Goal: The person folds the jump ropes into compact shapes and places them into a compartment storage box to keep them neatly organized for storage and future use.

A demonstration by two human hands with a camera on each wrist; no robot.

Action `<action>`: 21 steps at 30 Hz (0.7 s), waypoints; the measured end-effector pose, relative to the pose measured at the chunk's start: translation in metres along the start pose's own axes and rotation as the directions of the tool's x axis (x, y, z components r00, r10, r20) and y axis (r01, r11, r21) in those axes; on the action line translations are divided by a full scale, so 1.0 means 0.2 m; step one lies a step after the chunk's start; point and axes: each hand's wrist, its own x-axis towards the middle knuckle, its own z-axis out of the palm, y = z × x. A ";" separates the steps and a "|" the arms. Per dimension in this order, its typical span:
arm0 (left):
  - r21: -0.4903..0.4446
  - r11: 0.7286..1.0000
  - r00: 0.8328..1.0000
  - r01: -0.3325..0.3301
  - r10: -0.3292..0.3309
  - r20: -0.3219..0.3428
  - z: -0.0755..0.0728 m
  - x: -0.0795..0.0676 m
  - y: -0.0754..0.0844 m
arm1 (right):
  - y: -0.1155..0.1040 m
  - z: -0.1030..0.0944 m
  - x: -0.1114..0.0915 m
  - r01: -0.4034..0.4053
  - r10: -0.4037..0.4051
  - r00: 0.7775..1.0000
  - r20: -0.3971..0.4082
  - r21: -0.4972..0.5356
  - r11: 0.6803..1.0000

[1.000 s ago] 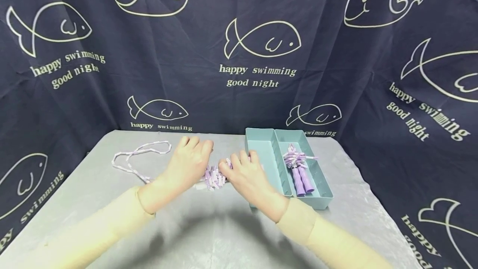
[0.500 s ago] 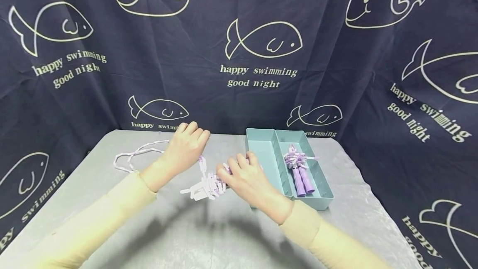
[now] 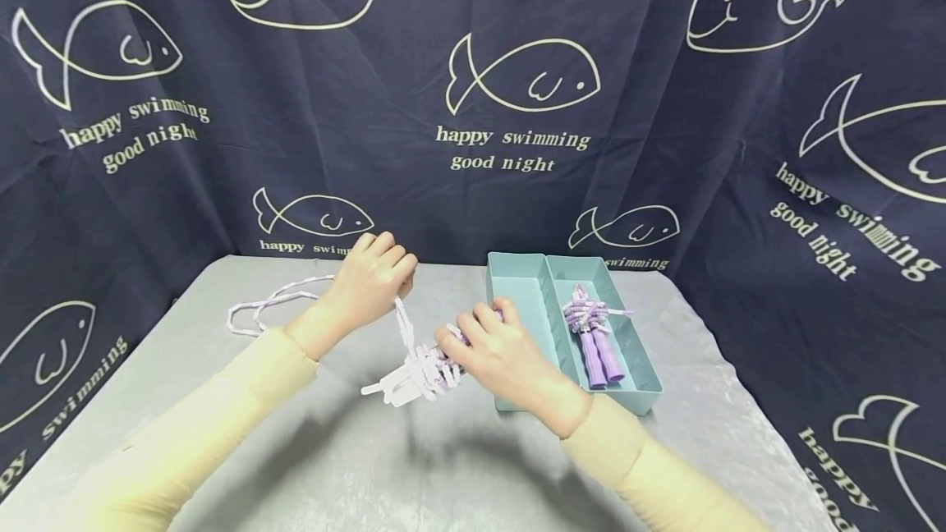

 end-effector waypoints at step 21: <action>-0.056 0.996 0.968 0.067 -0.052 0.247 0.13 -0.15 0.06 | 0.01 0.01 0.02 -0.189 0.202 0.970 -0.133 0.107 0.976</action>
